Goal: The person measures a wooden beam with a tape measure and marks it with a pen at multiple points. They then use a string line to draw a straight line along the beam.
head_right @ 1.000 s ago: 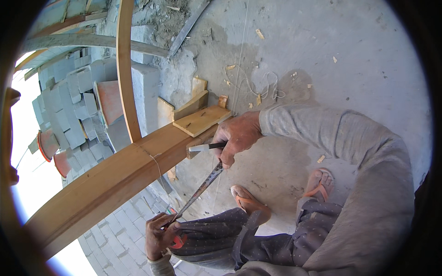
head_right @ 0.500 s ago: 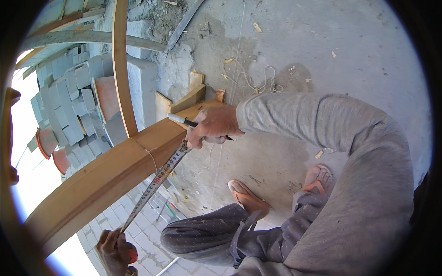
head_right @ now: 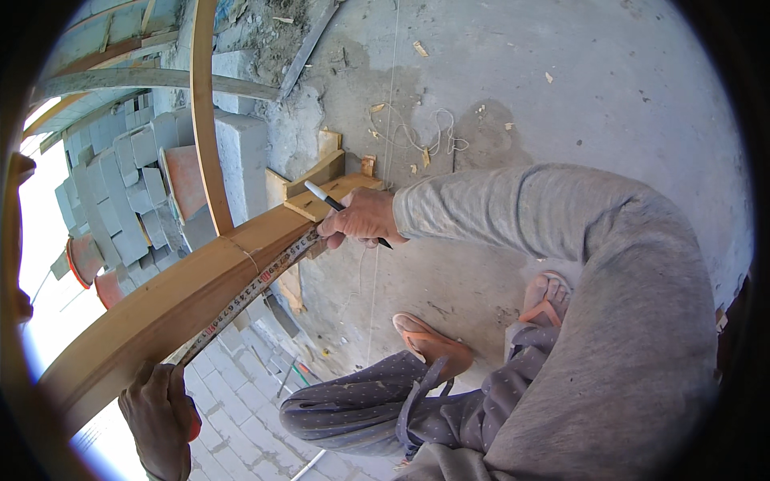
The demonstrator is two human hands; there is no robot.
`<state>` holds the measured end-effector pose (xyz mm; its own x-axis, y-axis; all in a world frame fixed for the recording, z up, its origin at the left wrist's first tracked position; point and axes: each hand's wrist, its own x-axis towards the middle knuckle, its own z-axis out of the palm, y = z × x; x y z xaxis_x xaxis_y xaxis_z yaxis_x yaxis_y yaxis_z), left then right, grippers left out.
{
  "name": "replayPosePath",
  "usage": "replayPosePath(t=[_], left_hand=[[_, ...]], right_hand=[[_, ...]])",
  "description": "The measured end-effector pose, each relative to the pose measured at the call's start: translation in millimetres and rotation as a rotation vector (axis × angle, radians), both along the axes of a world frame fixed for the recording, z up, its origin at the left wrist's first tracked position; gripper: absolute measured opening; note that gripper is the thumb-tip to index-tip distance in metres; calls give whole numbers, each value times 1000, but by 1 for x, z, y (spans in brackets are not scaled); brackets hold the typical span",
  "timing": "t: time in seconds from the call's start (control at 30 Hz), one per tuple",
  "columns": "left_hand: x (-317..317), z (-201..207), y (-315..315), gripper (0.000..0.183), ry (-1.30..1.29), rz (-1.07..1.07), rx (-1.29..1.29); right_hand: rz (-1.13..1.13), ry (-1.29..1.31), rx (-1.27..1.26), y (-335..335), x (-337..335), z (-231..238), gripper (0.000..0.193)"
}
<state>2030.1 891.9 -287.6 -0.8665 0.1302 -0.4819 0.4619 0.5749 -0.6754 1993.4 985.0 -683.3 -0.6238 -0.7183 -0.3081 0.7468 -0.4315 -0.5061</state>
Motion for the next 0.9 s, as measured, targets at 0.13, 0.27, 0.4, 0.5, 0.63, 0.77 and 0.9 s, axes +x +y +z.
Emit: replayPosePath(t=[0.13,0.27,0.4,0.5,0.63,0.77,0.9], left_hand=[[2,-14,4,17,100,-3,6],[-3,-15,9,20,137,60,-12],[-5,-14,17,21,138,34,-51],[-6,-14,23,23,137,27,-59],[-9,-16,30,25,159,17,-111],[-12,-17,32,28,185,20,-169],[-16,-17,31,28,181,2,-180]], right_hand=[[12,48,31,-1,3,-2,33],[17,97,68,-2,-2,-2,35],[-17,85,84,-6,-5,2,35],[-8,77,70,-7,-5,3,37],[11,42,44,-8,-8,2,39],[1,39,41,-9,-9,0,39],[-15,4,49,-11,-8,1,39]])
